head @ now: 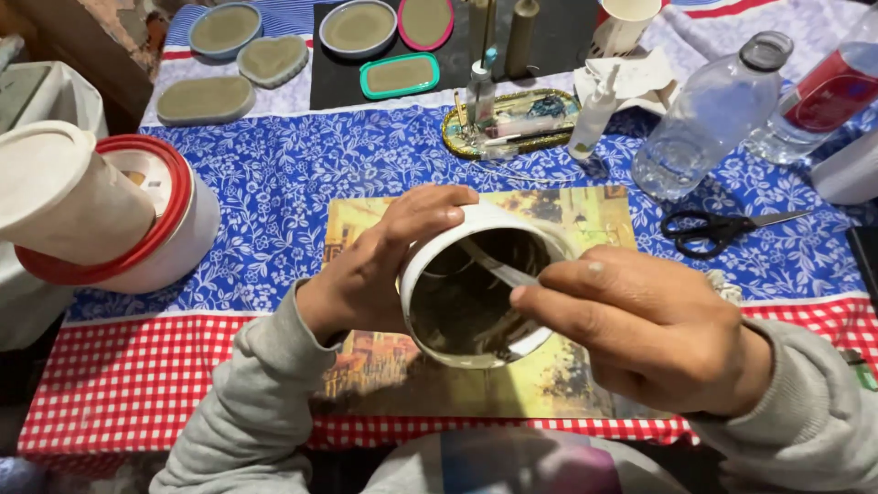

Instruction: Mixing cement in a container and pouring it into an oval silicone mold to create a cast object.

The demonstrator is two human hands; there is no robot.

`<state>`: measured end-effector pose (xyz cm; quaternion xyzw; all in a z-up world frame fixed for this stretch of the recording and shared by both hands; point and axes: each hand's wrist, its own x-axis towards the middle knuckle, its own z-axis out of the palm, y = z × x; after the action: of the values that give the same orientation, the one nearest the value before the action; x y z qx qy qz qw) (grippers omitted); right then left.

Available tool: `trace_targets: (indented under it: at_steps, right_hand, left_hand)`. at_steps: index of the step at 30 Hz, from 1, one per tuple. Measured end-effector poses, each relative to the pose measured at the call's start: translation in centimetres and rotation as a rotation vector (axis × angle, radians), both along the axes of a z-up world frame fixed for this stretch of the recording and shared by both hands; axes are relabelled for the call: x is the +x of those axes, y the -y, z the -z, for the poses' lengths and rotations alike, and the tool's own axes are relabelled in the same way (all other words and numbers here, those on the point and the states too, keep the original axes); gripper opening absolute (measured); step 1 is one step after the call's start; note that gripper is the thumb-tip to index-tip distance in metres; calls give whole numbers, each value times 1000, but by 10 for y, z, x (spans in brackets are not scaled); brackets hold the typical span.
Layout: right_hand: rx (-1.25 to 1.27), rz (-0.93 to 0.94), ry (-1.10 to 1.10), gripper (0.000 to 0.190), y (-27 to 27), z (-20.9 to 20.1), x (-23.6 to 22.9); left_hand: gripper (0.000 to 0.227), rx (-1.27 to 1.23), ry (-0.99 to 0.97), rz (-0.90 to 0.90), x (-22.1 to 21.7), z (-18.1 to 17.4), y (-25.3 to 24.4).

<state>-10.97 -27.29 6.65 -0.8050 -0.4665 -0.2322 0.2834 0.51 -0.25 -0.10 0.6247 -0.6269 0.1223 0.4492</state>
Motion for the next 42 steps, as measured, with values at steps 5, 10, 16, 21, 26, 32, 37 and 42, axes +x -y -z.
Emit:
trace_targets:
  at_steps: [5,10,16,21,26,32,37,42]
  right_hand:
    - [-39,-142,-30,35,-5,4,10]
    - [-24,-18,51,36,-15,-5,0]
    - [-57,-84,143,35,-23,8,-2]
    - [136,199,95,37,-34,11,-20]
    - [330,362,-86,34,-49,17,-33]
    - [405,441,-139,29,-46,17,-37]
    - [216,186,-31,33,-25,13,-26]
    - [128,125,86,40,-14,-1,-19]
  left_hand:
    - [102,11,34,-12,6,-1,-5]
    - [97,60,63,-79,2,-2,-9]
    - [100,47,82,-141,-2,-5,-10]
    - [98,-16,199,-233,-10,-1,-10]
    - [90,-72,314,-340,-16,6,-5]
    - [89,-72,322,-328,-21,7,-1]
    - [88,-54,317,-336,-20,2,-7]
    - [91,25,290,-292,-22,-2,-10]
